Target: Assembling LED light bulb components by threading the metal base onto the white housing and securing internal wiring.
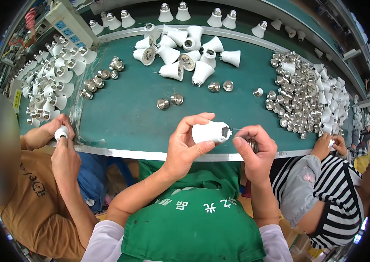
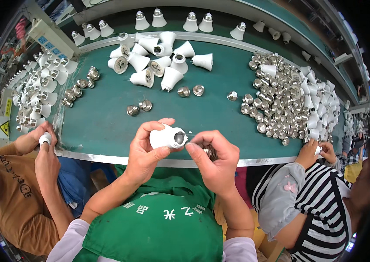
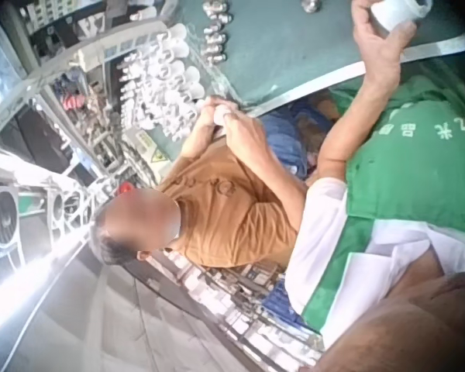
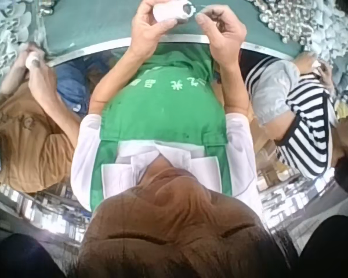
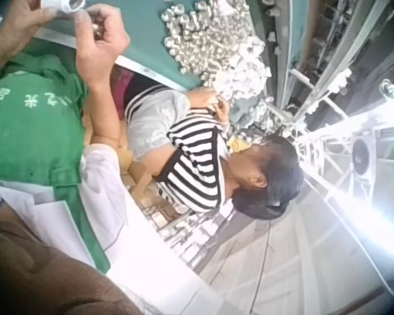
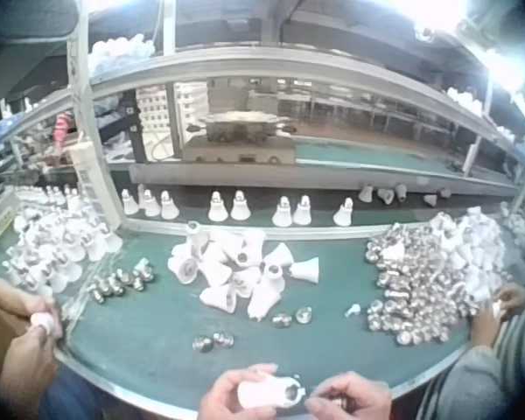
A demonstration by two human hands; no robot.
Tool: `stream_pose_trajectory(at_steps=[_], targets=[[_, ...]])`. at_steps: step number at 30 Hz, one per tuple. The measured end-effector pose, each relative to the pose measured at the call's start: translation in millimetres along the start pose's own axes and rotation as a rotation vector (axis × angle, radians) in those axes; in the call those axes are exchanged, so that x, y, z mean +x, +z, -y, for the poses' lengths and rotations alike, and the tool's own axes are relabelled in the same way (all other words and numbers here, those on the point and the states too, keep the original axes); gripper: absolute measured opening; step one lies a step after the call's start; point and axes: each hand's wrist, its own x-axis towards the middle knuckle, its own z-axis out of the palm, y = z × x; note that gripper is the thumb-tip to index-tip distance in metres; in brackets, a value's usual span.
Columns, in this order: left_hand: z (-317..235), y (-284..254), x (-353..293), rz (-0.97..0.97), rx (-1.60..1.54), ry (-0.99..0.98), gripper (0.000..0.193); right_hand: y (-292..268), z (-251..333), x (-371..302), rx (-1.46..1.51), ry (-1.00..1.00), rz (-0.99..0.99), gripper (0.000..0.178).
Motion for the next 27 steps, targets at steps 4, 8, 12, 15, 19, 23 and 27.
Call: stream_pose_trajectory(at_steps=[4,8,12,15,19,23,27], targets=[[-10.1,1.4,1.5,-0.001,-0.129,-0.239,0.032,0.0,2.0,2.1,-0.073,-0.051,-0.067,0.012],[-7.1,-4.8,4.4,0.007,-0.267,-0.509,0.041,-2.7,0.7,9.8,-0.165,-0.047,0.018,0.011],[-9.5,-2.3,4.4,-0.044,-0.232,-0.612,0.049,6.2,2.8,5.6,-0.298,-0.174,0.081,0.012],[-8.7,-5.8,3.6,-0.032,-0.205,-0.628,0.049,8.7,1.5,4.1,-0.386,-0.243,0.091,0.016],[-12.3,-3.5,2.5,-0.064,-0.063,-0.586,0.049,9.9,5.3,2.9,-0.434,-0.352,0.092,0.017],[-7.8,-1.6,1.2,-0.051,0.077,-0.515,0.045,3.9,2.9,4.5,-0.422,-0.442,0.145,0.014],[2.6,-12.6,0.8,0.042,0.109,-0.472,0.043,0.1,4.5,11.5,-0.381,-0.336,0.223,0.011]])
